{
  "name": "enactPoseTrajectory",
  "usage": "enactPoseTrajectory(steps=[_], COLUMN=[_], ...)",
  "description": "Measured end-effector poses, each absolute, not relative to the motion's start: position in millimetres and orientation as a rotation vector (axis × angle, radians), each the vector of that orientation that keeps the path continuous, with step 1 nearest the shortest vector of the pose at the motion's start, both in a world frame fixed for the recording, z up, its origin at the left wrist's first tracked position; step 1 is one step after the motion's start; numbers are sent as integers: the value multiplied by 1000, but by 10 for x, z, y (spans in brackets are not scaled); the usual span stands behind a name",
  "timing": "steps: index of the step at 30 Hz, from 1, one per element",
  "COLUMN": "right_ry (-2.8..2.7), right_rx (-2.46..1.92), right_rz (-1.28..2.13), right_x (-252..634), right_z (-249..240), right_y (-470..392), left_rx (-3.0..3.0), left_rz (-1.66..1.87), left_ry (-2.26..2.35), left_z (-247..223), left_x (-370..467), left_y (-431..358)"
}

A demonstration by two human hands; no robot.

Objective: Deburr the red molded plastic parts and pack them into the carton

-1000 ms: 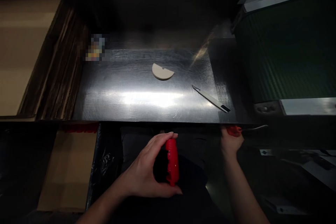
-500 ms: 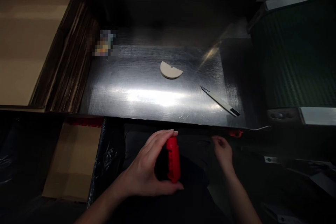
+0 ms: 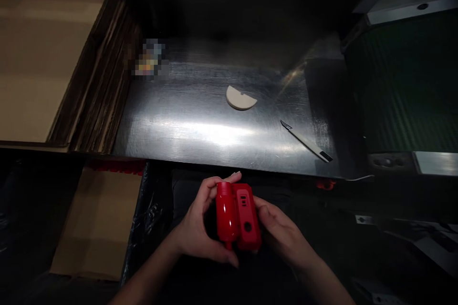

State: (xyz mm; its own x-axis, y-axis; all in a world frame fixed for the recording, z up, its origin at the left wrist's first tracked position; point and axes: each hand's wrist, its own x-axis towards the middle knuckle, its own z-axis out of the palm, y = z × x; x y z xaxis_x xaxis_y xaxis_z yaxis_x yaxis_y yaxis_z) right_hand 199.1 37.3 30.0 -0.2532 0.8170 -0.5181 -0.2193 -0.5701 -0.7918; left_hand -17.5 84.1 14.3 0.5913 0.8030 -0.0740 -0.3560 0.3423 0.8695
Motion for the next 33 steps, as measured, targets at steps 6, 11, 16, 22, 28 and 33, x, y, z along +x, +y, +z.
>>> enactPoseTrajectory(steps=[6,11,16,22,28,33], right_ry=[-896,-988,-1001,-1037,-1091,-1138], right_rx=[-1146,-1268,-1271,-1209,-1198,-1246], right_rz=[1984,1900,1959,2028,2028,1973], right_x=[1771,1556,1305,1017,792,660], right_z=[534,484,434,423,422,387], right_y=[728,941,1027,1099,1158,1176], left_rx=[660,433,251,178,215,195], left_rz=[854,1008,1092,1195,1286,1299], left_ry=[666,871,952,887,908,953], left_z=[30,-2,56,143,175,219], left_x=[-373,-458,-589,-748,-860,-941], left_y=[795,745,687,601,574,564])
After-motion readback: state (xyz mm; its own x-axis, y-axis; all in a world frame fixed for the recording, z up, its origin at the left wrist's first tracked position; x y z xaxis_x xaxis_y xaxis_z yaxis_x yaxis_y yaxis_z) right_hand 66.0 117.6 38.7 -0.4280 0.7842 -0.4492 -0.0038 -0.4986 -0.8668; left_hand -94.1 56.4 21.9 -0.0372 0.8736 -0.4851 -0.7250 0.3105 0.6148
